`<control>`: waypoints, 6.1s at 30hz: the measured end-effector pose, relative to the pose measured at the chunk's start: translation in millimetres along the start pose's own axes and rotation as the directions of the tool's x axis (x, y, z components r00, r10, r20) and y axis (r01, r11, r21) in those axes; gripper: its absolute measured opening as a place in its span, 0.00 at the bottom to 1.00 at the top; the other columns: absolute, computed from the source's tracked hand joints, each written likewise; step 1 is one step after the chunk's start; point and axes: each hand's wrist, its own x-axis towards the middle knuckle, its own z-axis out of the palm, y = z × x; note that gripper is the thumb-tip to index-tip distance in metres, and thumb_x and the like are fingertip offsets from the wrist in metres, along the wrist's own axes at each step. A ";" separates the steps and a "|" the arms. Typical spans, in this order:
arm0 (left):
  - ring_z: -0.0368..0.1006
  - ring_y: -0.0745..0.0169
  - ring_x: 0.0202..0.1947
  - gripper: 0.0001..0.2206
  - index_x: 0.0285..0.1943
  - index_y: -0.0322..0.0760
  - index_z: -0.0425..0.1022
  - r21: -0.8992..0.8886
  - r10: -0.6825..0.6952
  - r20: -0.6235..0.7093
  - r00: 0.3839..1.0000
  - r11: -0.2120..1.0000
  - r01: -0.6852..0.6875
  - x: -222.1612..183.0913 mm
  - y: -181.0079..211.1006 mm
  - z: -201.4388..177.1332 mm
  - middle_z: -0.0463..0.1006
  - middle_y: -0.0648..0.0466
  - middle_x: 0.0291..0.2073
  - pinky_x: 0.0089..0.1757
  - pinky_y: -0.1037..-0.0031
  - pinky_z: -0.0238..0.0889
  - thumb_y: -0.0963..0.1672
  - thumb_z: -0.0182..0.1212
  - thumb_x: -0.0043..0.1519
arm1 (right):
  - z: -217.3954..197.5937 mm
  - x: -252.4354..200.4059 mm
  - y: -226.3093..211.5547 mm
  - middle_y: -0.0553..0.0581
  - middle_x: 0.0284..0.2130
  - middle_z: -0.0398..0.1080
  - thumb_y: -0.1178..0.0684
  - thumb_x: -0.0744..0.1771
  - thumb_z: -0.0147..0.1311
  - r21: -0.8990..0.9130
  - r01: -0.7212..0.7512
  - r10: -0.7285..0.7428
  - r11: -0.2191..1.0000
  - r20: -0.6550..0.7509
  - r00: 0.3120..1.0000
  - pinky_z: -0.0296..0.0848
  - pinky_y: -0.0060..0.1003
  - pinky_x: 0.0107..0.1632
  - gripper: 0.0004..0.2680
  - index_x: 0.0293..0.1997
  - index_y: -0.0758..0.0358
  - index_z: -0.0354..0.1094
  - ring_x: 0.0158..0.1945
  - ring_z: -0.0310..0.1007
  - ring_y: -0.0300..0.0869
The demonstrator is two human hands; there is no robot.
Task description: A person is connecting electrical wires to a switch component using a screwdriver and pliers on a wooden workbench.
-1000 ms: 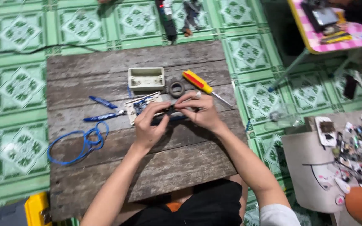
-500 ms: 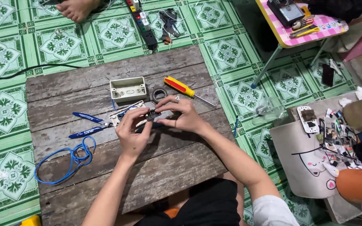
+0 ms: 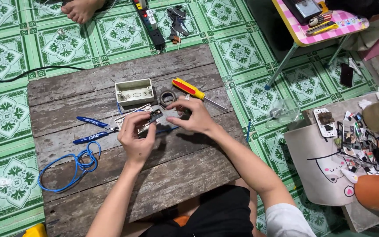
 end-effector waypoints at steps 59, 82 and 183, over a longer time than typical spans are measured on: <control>0.71 0.53 0.48 0.27 0.51 0.47 0.80 0.522 0.233 0.377 0.896 0.746 -0.414 30.3 -20.2 -41.6 0.79 0.57 0.47 0.50 0.61 0.61 0.51 0.81 0.40 | 7.7 5.3 -39.8 0.57 0.38 0.70 0.67 0.63 0.61 -0.277 0.218 -0.260 0.936 -0.124 0.958 0.77 0.46 0.39 0.11 0.45 0.57 0.72 0.36 0.76 0.55; 0.79 0.52 0.48 0.05 0.40 0.49 0.79 0.558 0.673 0.204 0.711 0.517 -0.649 16.7 -25.1 -14.2 0.81 0.51 0.49 0.38 0.74 0.70 0.42 0.59 0.67 | 33.9 -5.4 -30.0 0.61 0.37 0.74 0.71 0.61 0.66 0.307 -0.092 0.169 0.947 -0.234 0.957 0.80 0.36 0.41 0.11 0.44 0.69 0.74 0.36 0.78 0.41; 0.73 0.51 0.50 0.14 0.49 0.42 0.70 0.262 -0.019 0.422 0.906 0.960 -0.102 30.9 -18.9 -39.5 0.78 0.53 0.49 0.51 0.62 0.61 0.50 0.65 0.63 | -13.6 5.5 -35.7 0.51 0.36 0.66 0.57 0.61 0.62 -0.608 0.083 0.107 0.790 0.270 0.957 0.74 0.42 0.38 0.06 0.38 0.53 0.73 0.41 0.71 0.49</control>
